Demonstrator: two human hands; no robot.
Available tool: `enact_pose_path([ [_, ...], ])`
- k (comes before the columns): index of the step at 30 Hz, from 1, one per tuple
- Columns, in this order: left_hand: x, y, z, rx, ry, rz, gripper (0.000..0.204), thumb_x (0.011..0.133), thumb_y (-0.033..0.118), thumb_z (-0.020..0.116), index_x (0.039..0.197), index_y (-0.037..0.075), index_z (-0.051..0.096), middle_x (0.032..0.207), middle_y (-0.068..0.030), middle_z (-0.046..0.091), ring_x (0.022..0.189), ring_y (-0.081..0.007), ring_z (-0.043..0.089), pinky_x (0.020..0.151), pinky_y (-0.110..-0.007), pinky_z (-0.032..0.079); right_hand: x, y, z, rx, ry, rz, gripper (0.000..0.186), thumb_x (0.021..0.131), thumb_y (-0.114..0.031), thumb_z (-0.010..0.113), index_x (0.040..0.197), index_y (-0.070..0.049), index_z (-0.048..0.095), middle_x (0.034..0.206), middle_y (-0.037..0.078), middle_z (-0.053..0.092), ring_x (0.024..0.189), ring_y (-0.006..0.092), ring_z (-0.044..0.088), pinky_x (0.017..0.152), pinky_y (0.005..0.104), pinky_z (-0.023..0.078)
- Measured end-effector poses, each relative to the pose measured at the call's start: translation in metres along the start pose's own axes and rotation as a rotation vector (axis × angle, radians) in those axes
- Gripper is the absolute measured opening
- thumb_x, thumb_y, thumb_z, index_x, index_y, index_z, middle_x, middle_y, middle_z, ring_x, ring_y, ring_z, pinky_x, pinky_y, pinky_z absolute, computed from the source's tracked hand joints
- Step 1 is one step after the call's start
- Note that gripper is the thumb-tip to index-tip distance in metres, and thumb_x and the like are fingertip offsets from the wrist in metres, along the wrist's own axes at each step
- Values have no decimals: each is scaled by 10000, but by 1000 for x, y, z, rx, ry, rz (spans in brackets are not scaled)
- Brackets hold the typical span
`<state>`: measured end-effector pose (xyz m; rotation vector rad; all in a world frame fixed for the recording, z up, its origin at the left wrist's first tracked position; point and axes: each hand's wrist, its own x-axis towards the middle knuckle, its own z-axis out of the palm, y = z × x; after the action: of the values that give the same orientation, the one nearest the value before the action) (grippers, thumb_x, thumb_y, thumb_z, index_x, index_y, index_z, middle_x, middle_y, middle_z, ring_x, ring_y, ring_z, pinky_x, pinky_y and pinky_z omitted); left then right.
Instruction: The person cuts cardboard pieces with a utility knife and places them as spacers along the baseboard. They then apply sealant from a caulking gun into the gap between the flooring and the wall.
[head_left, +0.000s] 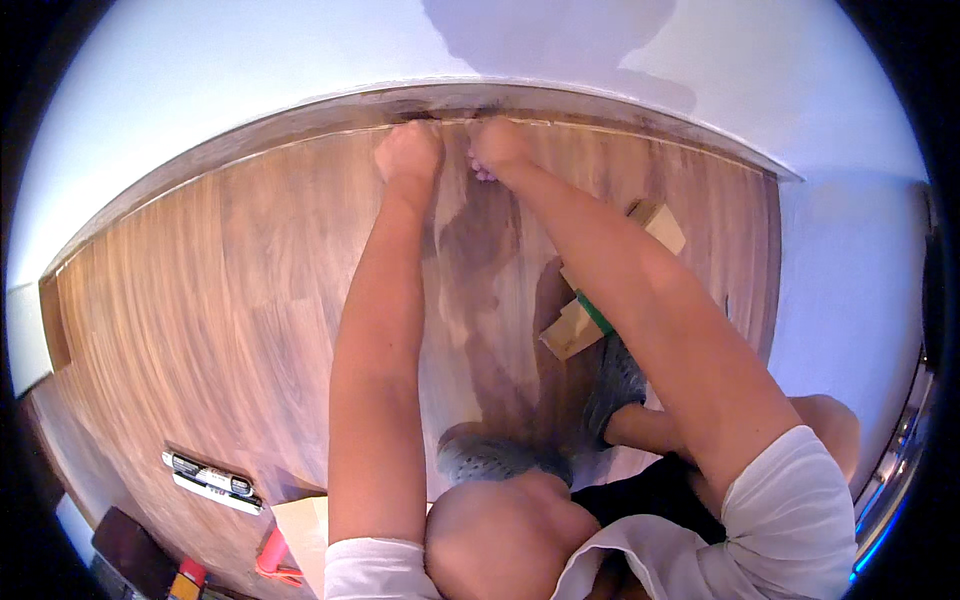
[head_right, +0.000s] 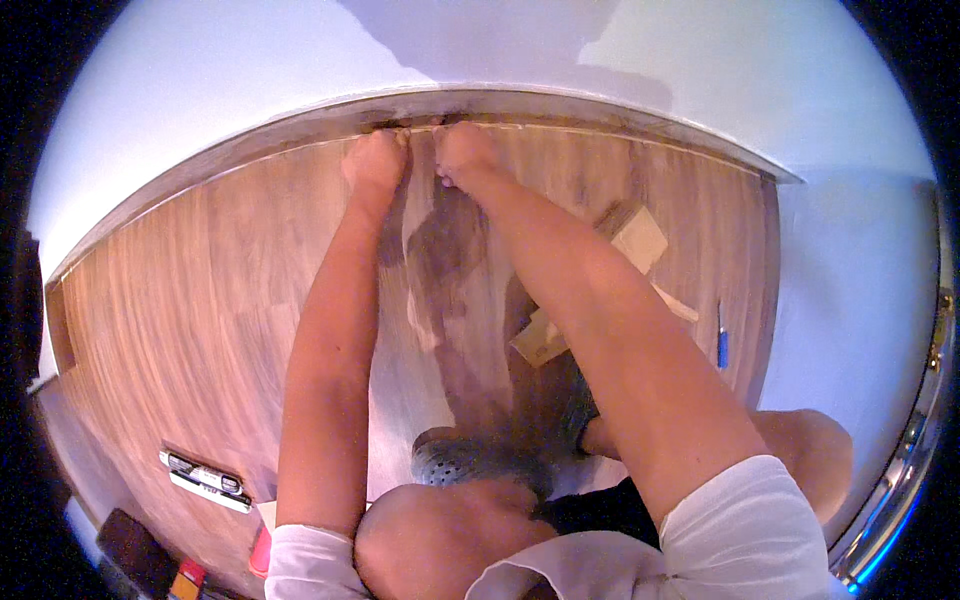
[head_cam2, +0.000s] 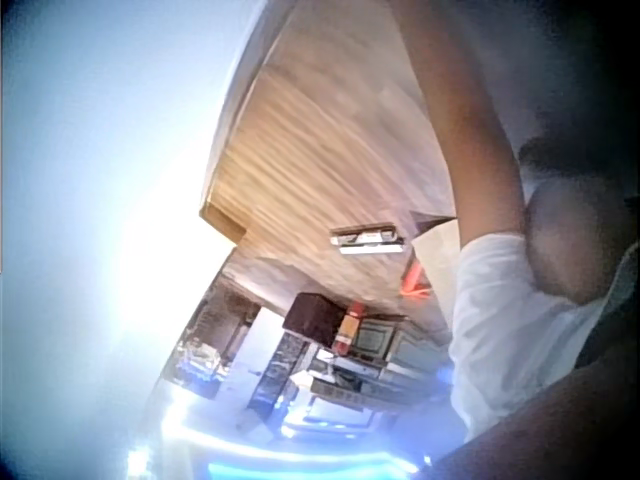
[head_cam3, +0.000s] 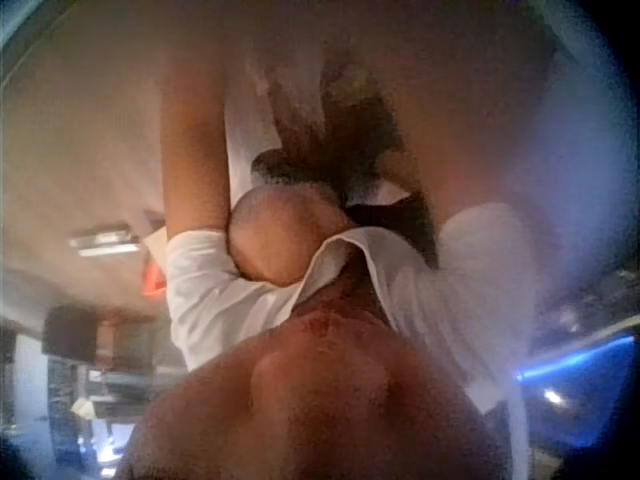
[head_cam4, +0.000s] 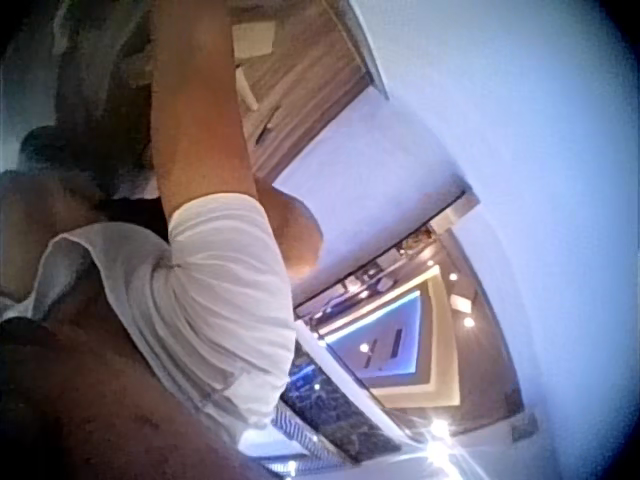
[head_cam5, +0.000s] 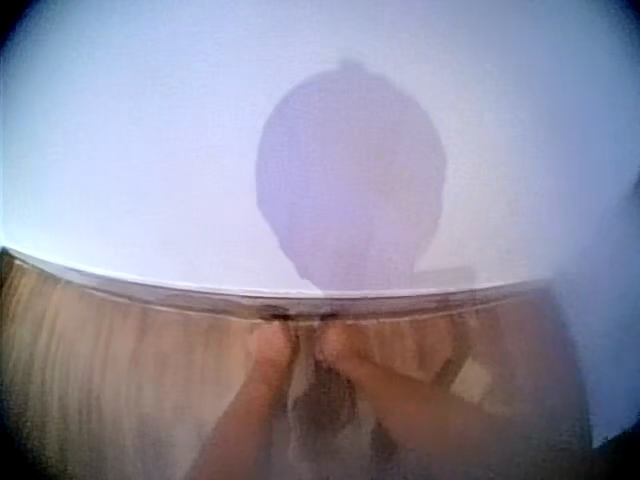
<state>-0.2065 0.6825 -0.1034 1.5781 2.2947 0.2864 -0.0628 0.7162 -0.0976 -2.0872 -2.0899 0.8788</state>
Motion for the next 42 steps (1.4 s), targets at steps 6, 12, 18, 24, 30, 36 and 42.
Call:
enact_pose_path([
  [6,3,-28,-6,169,13,419,304,974,235,557,947,68,810,960,-184,779,903,-338,773,799,-457,615,-5,-16,-18,-689,100,-537,261,941,-227,600,901,-92,820,918,159,790,893,303,786,752,461,623],
  [12,22,-37,-3,290,35,697,231,899,165,592,871,65,798,940,-173,781,858,-336,773,766,-462,620,6,-25,-26,-935,-72,-734,218,902,-187,628,918,-106,830,949,131,800,908,291,787,761,467,624],
  [18,20,-35,8,295,57,672,218,929,160,561,949,57,752,953,-185,771,867,-332,769,757,-459,613,13,-18,-19,-905,-59,-741,206,885,-180,642,927,-99,828,963,142,797,906,296,787,751,466,624],
  [24,17,-31,18,174,126,561,239,939,164,546,928,59,761,947,-168,780,882,-326,774,776,-450,613,16,-17,-17,-868,-36,-713,200,886,-171,638,912,-91,818,965,139,795,910,313,782,740,476,619],
  [30,7,-21,7,111,88,464,267,967,185,527,931,70,765,946,-181,777,884,-319,774,784,-464,610,10,21,-32,-806,24,-640,252,938,-190,579,935,-87,810,959,144,792,910,326,777,747,492,611],
  [36,8,2,26,170,51,593,407,1064,335,475,928,73,755,897,-182,770,826,-351,763,738,-485,607,8,51,-64,-879,-34,-555,259,953,-172,561,994,-83,801,992,149,789,932,330,773,797,480,612],
  [42,15,26,40,157,110,606,338,1008,271,521,878,75,764,858,-178,769,774,-331,766,704,-469,611,17,62,-62,-861,-39,-683,226,926,-148,582,971,-83,793,974,153,789,908,327,777,789,478,615],
])
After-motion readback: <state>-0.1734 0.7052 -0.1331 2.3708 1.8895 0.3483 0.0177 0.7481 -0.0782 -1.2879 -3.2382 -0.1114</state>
